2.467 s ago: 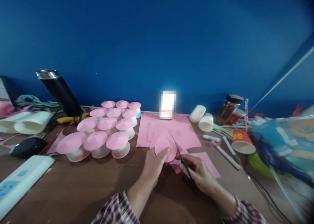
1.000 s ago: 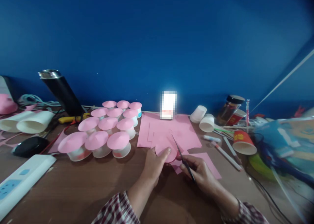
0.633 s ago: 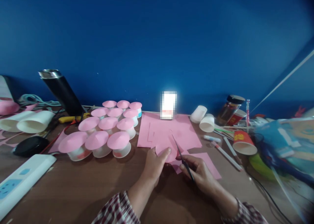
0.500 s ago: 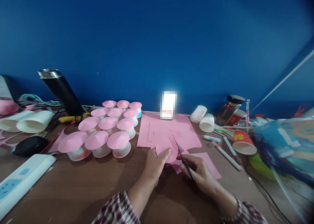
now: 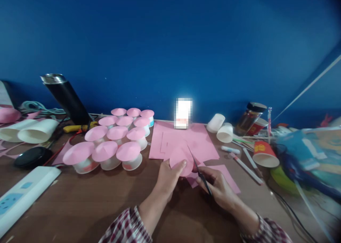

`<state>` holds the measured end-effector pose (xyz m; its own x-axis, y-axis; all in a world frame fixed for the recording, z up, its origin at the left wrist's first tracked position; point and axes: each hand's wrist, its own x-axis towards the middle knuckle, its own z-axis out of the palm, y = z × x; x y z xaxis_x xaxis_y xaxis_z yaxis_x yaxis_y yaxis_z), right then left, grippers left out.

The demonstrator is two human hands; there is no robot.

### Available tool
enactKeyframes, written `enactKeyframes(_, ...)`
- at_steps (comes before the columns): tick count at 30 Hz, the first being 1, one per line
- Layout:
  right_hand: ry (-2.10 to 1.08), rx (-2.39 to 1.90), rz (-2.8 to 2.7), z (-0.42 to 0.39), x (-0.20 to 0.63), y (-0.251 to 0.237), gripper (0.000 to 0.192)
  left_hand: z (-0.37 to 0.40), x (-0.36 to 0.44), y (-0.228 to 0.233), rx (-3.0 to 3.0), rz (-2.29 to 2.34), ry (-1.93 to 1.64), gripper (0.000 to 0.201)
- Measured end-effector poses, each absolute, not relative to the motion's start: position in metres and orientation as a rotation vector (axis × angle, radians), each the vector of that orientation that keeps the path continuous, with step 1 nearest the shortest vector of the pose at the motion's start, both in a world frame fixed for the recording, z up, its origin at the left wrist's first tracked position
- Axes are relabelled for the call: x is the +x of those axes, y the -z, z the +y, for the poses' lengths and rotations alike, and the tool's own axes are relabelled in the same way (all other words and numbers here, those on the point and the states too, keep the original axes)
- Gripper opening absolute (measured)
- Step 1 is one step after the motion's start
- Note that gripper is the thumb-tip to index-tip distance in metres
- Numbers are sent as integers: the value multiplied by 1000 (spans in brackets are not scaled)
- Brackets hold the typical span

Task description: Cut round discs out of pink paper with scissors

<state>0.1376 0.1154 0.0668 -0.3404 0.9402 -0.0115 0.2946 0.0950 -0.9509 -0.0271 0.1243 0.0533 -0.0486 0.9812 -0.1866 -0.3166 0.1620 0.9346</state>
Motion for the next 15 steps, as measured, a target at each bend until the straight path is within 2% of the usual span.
enactKeyframes(15, -1244, -1236, -1741, 116, 139, -68, 29, 125, -27, -54, 785, 1094, -1282, 31)
